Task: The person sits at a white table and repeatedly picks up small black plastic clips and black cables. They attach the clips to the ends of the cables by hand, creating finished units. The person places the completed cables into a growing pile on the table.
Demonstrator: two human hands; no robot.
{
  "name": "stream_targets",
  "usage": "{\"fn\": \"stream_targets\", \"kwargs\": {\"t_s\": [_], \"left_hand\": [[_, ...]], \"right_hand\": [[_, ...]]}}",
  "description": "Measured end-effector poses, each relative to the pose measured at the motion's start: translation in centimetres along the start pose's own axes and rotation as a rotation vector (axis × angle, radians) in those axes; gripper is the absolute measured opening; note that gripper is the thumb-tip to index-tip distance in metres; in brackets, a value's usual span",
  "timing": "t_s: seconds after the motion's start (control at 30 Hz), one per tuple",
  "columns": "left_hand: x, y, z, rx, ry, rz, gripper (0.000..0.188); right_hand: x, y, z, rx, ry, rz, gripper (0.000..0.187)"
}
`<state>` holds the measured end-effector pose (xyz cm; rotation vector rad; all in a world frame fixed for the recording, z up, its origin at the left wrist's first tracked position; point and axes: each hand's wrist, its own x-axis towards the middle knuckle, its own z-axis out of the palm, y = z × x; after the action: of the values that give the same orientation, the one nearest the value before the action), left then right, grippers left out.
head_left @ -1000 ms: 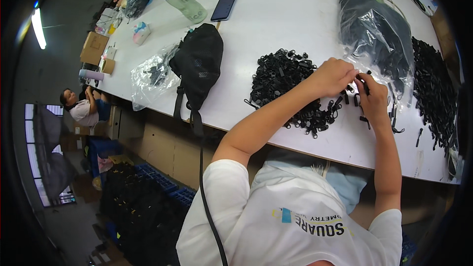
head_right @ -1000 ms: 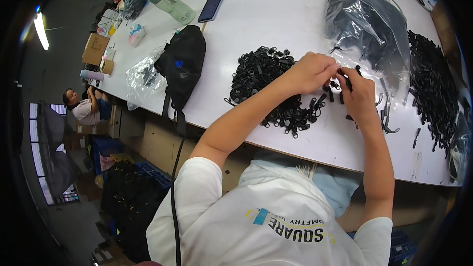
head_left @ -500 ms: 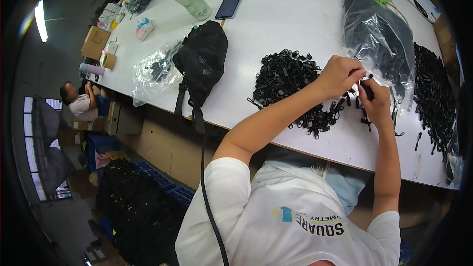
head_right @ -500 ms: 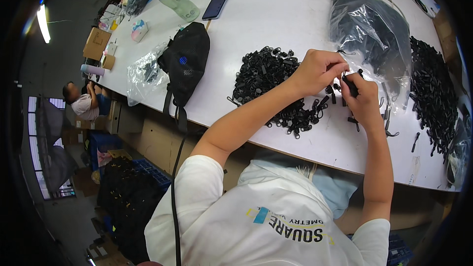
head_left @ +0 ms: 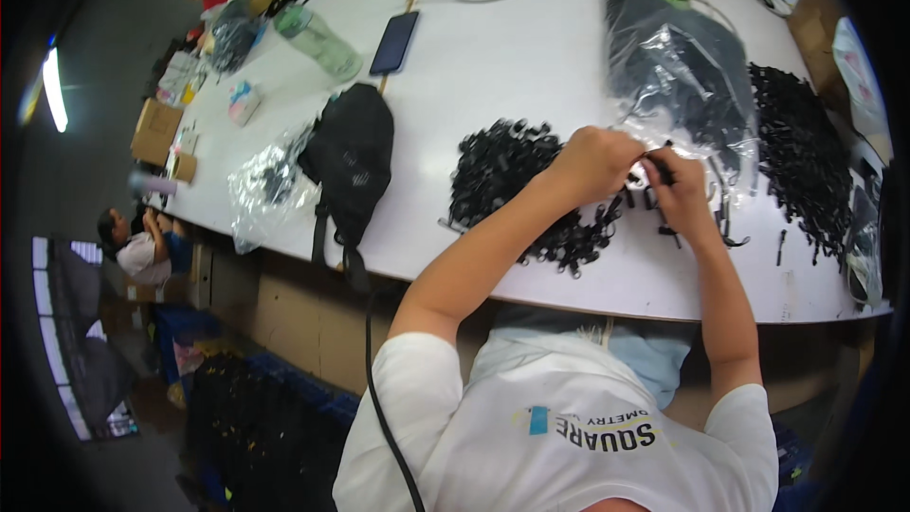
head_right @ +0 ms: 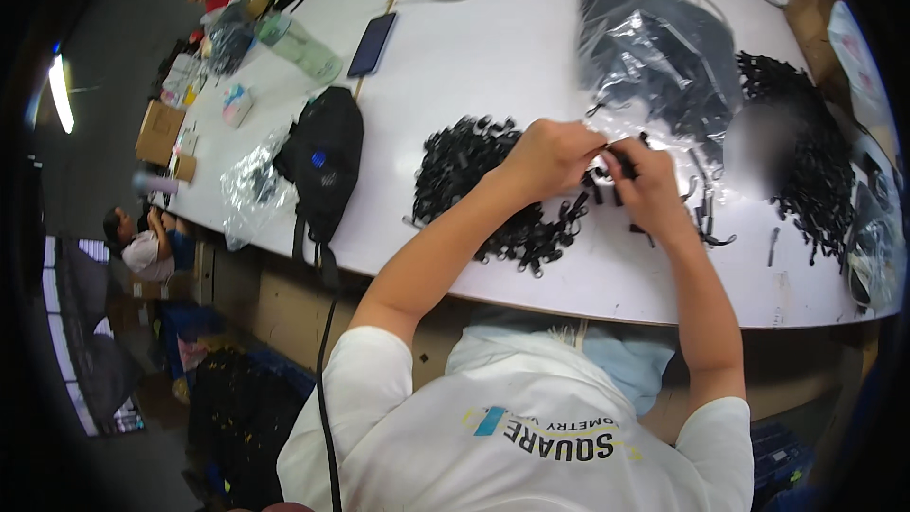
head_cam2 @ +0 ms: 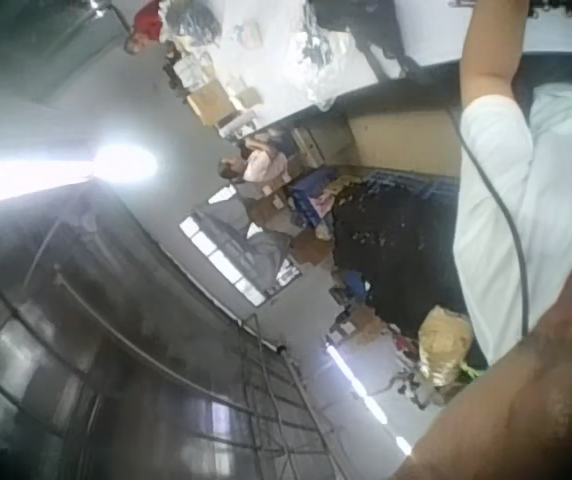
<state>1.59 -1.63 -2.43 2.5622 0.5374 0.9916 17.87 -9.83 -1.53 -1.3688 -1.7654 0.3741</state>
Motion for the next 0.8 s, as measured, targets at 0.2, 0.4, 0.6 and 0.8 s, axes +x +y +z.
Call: {"fn": "stream_targets", "kwargs": {"t_s": [0.2, 0.4, 0.6, 0.8], "left_hand": [[-0.1, -0.2, -0.7, 0.086, -0.244, -0.016, 0.006], [0.7, 1.5, -0.3, -0.256, -0.149, -0.138, 0.026], [0.8, 2.0, -0.1, -0.168, -0.12, -0.113, 0.026], [0.7, 1.5, -0.1, -0.049, -0.08, -0.013, 0.017]], "right_hand": [[0.0, 0.0, 0.0, -0.205, -0.189, 0.076, 0.007], [-0.3, 1.9, -0.1, -0.361, -0.203, 0.066, 0.024], [-0.2, 1.6, -0.5, -0.357, -0.207, 0.133, 0.016], [-0.4, 1.6, -0.2, -0.294, -0.138, 0.04, 0.02]]}}
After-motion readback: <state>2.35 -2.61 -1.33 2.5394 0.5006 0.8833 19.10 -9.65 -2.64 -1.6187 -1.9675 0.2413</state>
